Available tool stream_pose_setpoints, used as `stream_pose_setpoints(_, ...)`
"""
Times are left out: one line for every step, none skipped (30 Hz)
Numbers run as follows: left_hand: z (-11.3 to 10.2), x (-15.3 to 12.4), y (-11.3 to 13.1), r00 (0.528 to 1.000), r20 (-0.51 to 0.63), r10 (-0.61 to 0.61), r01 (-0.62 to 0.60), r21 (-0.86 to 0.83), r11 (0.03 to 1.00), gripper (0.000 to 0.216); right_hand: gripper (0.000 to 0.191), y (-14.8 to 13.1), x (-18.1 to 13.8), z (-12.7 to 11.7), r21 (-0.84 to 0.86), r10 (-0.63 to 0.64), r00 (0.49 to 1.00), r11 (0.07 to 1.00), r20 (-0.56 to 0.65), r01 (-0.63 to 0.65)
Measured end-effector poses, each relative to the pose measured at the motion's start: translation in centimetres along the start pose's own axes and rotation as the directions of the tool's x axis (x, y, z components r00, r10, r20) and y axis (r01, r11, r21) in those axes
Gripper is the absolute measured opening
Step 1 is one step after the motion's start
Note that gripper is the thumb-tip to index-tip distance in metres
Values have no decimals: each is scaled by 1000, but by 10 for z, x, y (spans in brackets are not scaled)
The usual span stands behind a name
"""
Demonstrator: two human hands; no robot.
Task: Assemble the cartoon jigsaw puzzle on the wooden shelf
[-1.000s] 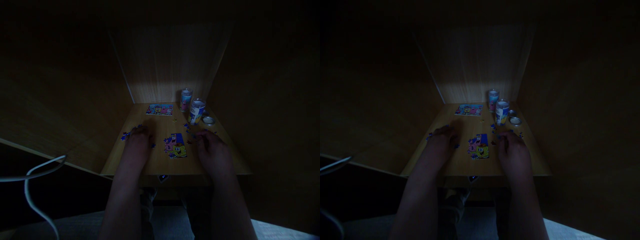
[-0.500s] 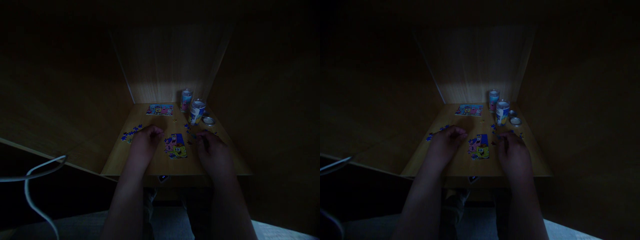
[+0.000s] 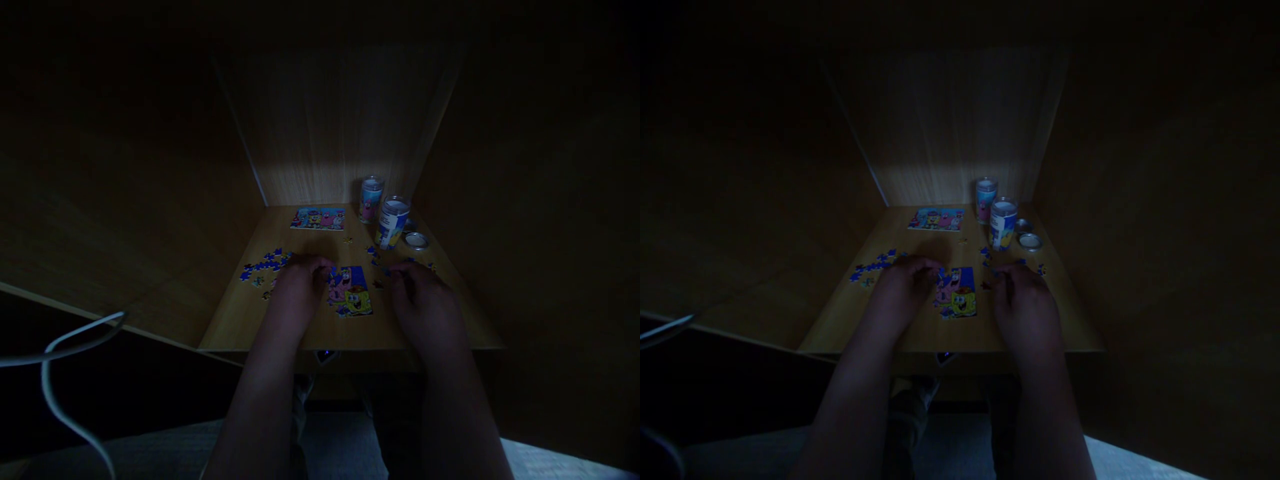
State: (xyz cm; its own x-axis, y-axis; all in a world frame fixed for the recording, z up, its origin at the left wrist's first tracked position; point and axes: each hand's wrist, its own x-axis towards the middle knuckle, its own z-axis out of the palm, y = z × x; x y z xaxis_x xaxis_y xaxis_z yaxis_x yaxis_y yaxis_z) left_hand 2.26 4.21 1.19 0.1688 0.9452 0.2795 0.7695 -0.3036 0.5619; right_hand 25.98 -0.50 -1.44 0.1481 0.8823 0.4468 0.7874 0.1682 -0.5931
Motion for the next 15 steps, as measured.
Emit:
stream_pose_setpoints(0, 0, 0, 1000, -11, 8, -8, 14, 1000, 20, 26, 0, 0, 0, 0, 0, 1000, 1000, 4, 0)
stream_pose_setpoints(1, 0, -1, 1000, -21, 14, -14, 26, 1000, 20, 26, 0, 0, 0, 0, -2, 1000, 1000, 7, 2)
stream_pose_setpoints(1, 1, -1, 999, -28, 18, -17, 33, 999, 20, 26, 1, 0, 0, -2, -5, 1000, 1000, 8, 5)
stream_pose_setpoints(1, 1, -1, 999, -29, 20, -19, 36, 999, 20, 26, 1, 0, 0, -4, -11, 1000, 1000, 9, 11)
stream_pose_setpoints(2, 2, -2, 999, -23, 22, -21, 33, 999, 21, 26, 1, 0, 0, -6, -15, 1000, 1000, 7, 15)
stream_pose_setpoints(2, 2, -2, 1000, -17, 23, -22, 28, 999, 21, 26, 2, 0, 1, -7, -16, 1000, 1000, 5, 16)
stream_pose_setpoints(2, 2, -3, 1000, -12, 24, -24, 24, 999, 20, 25, 2, 0, 1, -8, -16, 1000, 1000, 4, 16)
stream_pose_setpoints(3, 2, -3, 1000, -9, 25, -25, 21, 999, 20, 25, 2, 0, 1, -8, -13, 1000, 1000, 5, 13)
stream_pose_setpoints(3, 3, -3, 1000, -10, 24, -24, 21, 999, 20, 25, 1, 0, 1, -6, -9, 1000, 1000, 7, 9)
stream_pose_setpoints(4, 3, -3, 1000, -14, 23, -23, 24, 999, 20, 24, 1, 0, 1, -4, -5, 1000, 1000, 8, 5)
stream_pose_setpoints(4, 2, -3, 1000, -18, 21, -21, 28, 999, 20, 24, 0, 0, 1, -4, -4, 1000, 1000, 9, 4)
stream_pose_setpoints(4, 2, -3, 1000, -19, 20, -19, 33, 999, 20, 25, 0, 0, 1, -4, -6, 1000, 1000, 9, 6)
stream_pose_setpoints(4, 2, -3, 1000, -15, 20, -19, 38, 999, 20, 25, 0, 0, 1, -5, -8, 1000, 1000, 8, 8)
stream_pose_setpoints(4, 2, -3, 1000, -10, 19, -19, 45, 999, 21, 25, 0, 0, 1, -7, -10, 1000, 1000, 7, 10)
stream_pose_setpoints(5, 2, -2, 1000, -5, 18, -18, 53, 998, 21, 26, 0, 0, 1, -10, -10, 1000, 1000, 7, 10)
